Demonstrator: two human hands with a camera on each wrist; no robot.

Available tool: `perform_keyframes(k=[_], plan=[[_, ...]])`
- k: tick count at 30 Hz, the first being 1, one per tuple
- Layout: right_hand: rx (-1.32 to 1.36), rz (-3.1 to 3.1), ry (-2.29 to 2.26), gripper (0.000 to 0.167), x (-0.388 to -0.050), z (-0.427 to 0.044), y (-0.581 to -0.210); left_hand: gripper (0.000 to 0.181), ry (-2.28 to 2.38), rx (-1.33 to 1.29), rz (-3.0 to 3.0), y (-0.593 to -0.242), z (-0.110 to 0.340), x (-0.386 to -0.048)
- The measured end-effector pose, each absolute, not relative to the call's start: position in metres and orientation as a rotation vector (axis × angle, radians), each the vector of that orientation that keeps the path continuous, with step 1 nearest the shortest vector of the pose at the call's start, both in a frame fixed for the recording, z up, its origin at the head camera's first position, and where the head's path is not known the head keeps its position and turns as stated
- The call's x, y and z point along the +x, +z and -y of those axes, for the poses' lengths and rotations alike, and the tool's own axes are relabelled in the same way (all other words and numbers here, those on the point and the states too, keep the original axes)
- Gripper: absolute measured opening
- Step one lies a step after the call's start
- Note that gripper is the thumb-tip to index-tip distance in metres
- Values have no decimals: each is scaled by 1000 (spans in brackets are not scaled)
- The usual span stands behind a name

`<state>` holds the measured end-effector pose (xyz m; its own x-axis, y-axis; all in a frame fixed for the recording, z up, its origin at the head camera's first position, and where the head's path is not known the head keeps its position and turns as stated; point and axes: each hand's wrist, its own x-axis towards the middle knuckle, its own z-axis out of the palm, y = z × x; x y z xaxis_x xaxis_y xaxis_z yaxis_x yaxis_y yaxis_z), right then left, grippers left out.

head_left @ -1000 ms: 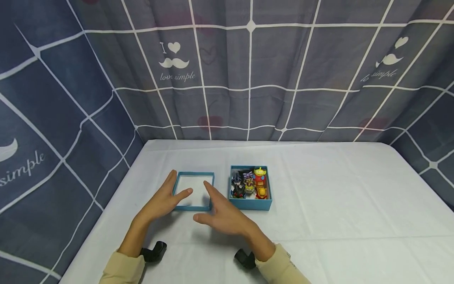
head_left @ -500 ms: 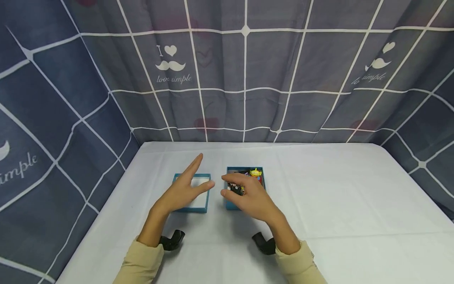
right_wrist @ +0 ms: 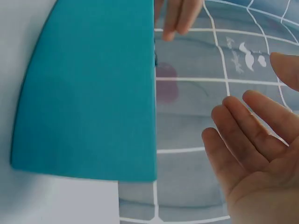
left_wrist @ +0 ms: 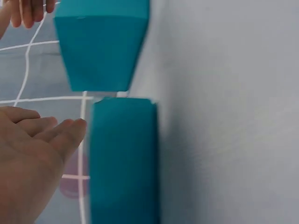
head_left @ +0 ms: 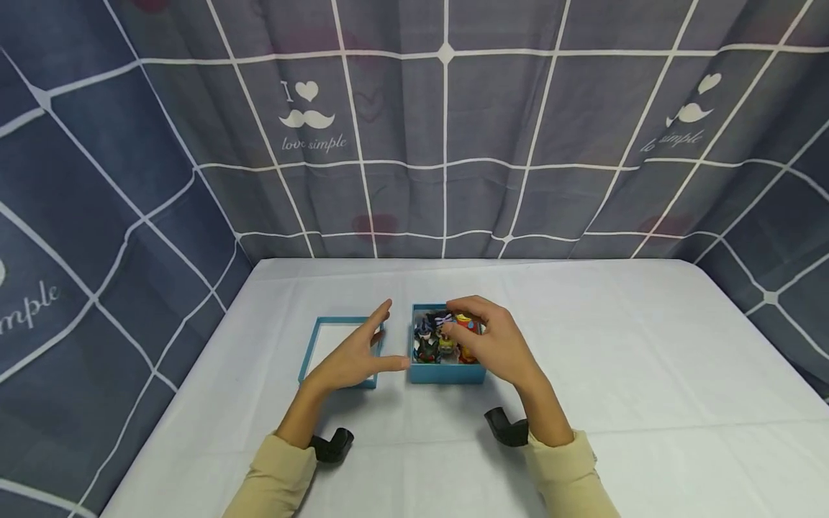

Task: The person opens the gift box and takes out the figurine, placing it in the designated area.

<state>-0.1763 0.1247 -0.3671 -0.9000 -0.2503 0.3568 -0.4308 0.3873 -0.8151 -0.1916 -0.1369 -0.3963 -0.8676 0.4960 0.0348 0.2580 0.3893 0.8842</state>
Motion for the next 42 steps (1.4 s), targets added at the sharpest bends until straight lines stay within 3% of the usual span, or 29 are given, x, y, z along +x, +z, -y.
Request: perform_keyframes(k=[15,31,42], plan=[[514,2468,1513,38,-184,-143,-370,106,1495,615,-2289,-407,122,-188],[467,2526,1523,40,-196,-152,-388,86,1526,668,-2194,-413,120,-193],[427,2545,1475,36,-203,-150,-400,87,1512,687,-2208,-412,120,-193]])
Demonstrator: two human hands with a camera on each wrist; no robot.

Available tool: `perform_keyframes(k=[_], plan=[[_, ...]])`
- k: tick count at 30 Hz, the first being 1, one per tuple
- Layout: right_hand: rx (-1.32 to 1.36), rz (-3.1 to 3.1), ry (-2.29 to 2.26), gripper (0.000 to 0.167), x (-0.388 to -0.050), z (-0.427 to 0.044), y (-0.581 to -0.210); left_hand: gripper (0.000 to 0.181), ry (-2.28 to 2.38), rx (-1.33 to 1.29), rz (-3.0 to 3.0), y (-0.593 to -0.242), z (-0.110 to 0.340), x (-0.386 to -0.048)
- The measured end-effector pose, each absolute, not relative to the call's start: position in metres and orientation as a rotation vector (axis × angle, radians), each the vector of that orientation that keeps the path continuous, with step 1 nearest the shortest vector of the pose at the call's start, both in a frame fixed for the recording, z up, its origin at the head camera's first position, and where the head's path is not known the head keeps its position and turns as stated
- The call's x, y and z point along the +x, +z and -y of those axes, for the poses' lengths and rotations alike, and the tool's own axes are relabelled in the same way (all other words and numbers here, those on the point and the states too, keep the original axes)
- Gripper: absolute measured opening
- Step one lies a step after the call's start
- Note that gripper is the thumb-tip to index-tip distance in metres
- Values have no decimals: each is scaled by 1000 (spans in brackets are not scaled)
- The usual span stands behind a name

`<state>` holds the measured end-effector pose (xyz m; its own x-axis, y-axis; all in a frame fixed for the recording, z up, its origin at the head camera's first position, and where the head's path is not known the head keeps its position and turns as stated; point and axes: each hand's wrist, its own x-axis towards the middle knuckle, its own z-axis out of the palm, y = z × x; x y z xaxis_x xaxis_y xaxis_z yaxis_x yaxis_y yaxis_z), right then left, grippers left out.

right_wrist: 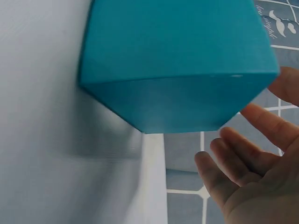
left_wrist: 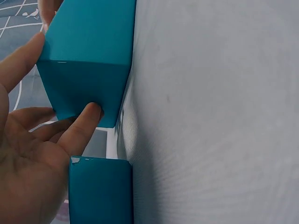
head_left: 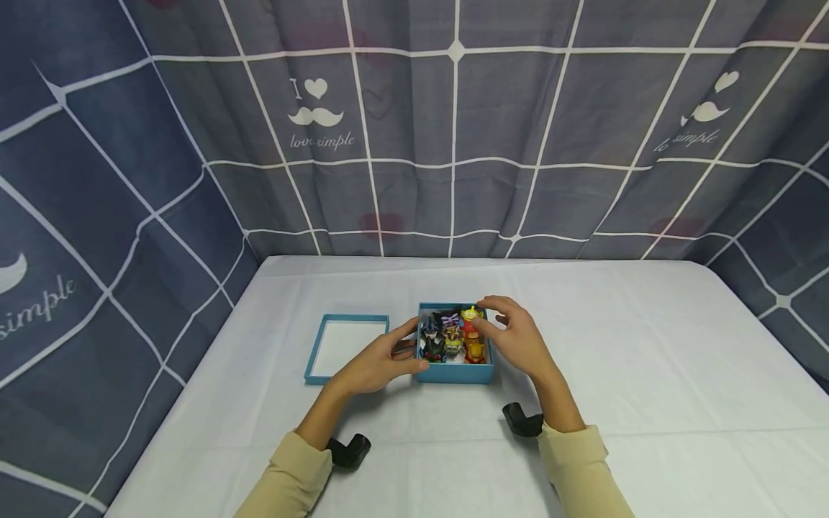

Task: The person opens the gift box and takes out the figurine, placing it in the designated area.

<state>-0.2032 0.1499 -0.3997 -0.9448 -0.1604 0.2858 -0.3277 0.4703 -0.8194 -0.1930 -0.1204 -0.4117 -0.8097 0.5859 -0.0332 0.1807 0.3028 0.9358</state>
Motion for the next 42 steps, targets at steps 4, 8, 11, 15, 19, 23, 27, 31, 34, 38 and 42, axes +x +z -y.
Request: perform_keyframes(k=[4,8,11,15,19,23,27,31,34,38,42], plan=[[409,2570,1443,38,-205,-149,-405,86,1502,697,-2218,-412,120,-193],[367,2603,1410,44,-207,-147,-407,85,1504,695,-2218,-411,120,-193],[338,2634,1382,46,-209,-144,-408,85,1512,693,-2211,-411,120,-193],[332,2668,1353,46,-211,-141,-410,86,1512,693,-2212,-410,120,-193],[334,2678,1354,47,-212,-139,-413,85,1509,693,-2214,-409,120,-193],[326,2655,1395,43,-211,-137,-415,85,1509,686,-2214,-408,120,-193],[360,2616,1469,37,-210,-137,-415,85,1505,673,-2222,-408,120,-193],[382,2608,1536,33,-209,-138,-414,85,1499,674,-2233,-407,121,-193],[349,2639,1573,32,-208,-139,-411,86,1489,674,-2242,-407,121,-193],[308,2689,1600,34,-208,-140,-409,86,1466,661,-2265,-406,120,-193],[311,2728,1588,35,-208,-143,-409,86,1455,655,-2276,-407,120,-194]])
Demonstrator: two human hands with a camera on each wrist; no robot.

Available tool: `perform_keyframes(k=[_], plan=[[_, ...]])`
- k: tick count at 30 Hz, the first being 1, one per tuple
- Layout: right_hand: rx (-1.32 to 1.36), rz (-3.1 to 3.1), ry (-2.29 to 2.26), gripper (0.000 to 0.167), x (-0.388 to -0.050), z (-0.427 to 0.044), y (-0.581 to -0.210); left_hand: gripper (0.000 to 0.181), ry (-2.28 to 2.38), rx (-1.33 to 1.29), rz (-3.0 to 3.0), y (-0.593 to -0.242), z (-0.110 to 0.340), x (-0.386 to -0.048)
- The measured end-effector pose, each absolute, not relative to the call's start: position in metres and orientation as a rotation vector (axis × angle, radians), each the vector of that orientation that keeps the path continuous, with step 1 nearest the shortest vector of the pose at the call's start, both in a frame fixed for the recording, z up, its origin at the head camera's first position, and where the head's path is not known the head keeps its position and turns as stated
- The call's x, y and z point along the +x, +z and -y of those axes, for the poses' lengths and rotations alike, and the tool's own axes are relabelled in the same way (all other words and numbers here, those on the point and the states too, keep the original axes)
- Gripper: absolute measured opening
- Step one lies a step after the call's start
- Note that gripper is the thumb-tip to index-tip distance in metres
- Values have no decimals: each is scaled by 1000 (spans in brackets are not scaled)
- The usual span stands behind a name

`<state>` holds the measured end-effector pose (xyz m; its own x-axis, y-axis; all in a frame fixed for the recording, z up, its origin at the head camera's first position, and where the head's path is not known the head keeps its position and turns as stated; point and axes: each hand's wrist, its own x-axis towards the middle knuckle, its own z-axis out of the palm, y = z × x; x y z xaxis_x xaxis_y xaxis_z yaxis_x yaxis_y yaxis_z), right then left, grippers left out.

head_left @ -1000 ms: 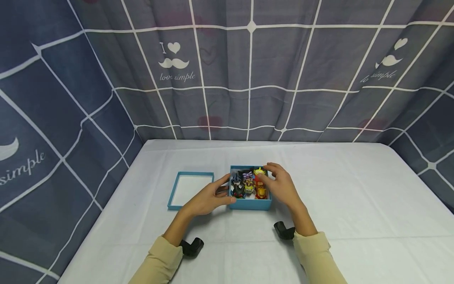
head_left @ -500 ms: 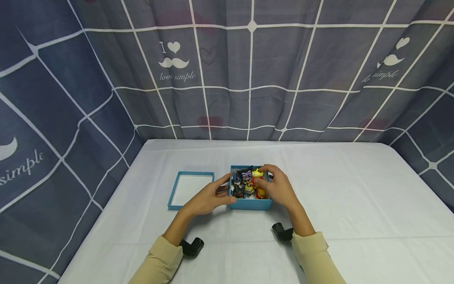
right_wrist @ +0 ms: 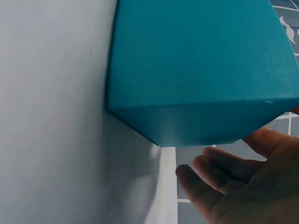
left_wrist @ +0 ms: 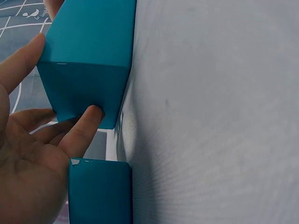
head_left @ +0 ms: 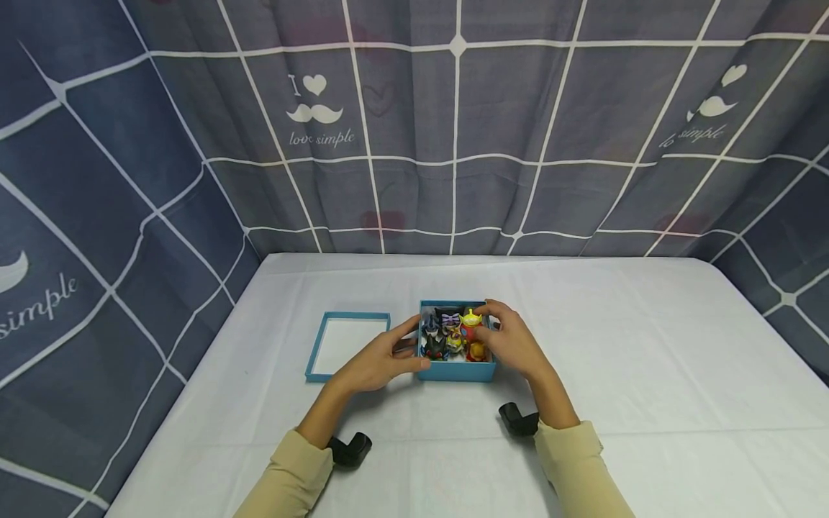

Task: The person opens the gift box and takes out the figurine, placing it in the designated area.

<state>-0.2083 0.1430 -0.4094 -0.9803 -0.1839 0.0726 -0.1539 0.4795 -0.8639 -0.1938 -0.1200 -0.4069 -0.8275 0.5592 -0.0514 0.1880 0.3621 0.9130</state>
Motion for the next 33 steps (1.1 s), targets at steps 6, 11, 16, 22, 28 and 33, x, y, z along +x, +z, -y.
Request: perform_keyframes(k=[6,11,16,22,28,33], plan=[[-332,-2650,-1534,44,-207,-143,-409,86,1452,669,-2275,-407,121,-194],[-392,-2648,-1541,48,-207,-143,-411,86,1454,666,-2269,-407,121,-194],[-425,-2660,-1520,51,-209,-145,-412,86,1461,656,-2261,-406,121,-194],[-409,-2677,-1475,55,-209,-146,-412,86,1456,660,-2266,-407,121,-194],[-417,-2689,-1504,51,-210,-147,-413,86,1462,664,-2257,-407,121,-194],[-450,-2688,-1558,46,-211,-149,-414,85,1490,682,-2226,-408,121,-195]])
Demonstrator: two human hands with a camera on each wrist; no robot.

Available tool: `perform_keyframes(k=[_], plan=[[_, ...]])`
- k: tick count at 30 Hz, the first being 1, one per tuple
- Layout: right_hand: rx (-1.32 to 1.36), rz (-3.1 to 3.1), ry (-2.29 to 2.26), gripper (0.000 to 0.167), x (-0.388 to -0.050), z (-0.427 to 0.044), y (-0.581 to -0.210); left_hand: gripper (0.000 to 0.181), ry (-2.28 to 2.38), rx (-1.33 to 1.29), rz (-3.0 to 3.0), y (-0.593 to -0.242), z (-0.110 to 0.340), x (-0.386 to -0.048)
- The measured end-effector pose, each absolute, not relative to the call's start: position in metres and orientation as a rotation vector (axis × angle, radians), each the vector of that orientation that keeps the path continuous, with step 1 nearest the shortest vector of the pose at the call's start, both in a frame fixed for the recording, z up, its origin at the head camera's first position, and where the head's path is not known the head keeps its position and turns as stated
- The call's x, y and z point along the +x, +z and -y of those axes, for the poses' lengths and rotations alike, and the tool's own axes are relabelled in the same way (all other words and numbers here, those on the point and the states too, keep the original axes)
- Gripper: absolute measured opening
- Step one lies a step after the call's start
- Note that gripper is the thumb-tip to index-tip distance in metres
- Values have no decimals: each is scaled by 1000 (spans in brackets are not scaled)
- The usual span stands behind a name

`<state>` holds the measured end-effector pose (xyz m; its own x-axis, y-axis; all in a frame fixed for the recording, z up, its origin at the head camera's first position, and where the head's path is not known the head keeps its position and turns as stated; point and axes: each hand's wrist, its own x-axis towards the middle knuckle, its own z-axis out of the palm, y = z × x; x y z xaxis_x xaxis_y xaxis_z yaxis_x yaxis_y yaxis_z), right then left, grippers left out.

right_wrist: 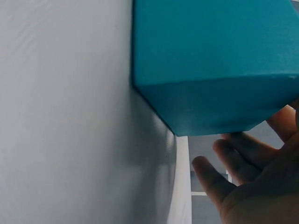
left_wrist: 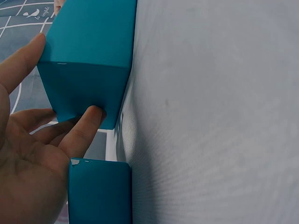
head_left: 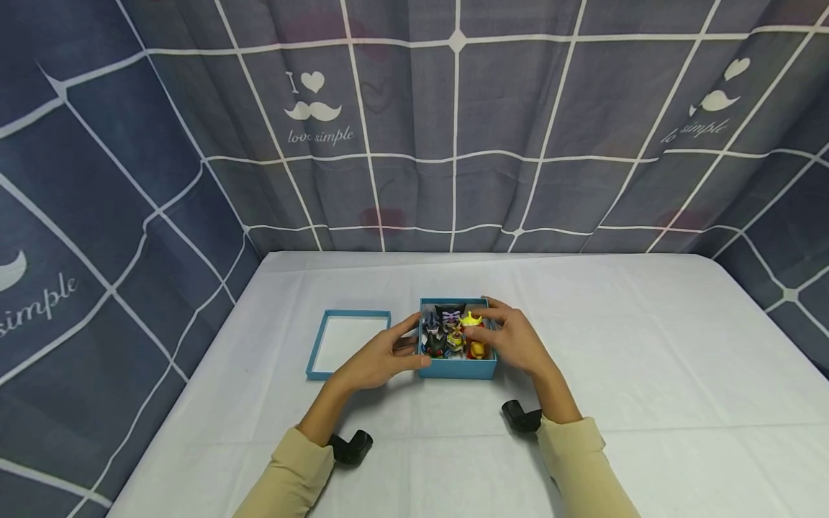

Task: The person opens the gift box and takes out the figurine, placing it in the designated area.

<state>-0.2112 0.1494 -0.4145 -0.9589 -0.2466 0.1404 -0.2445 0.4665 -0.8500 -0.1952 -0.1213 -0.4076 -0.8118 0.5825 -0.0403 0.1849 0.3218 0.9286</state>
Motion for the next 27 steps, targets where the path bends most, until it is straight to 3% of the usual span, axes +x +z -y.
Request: perform_keyframes(k=[27], plan=[[-315,-2466,-2034,40,-201,-150,-392,86,1476,691,-2245,-409,121,-194]])
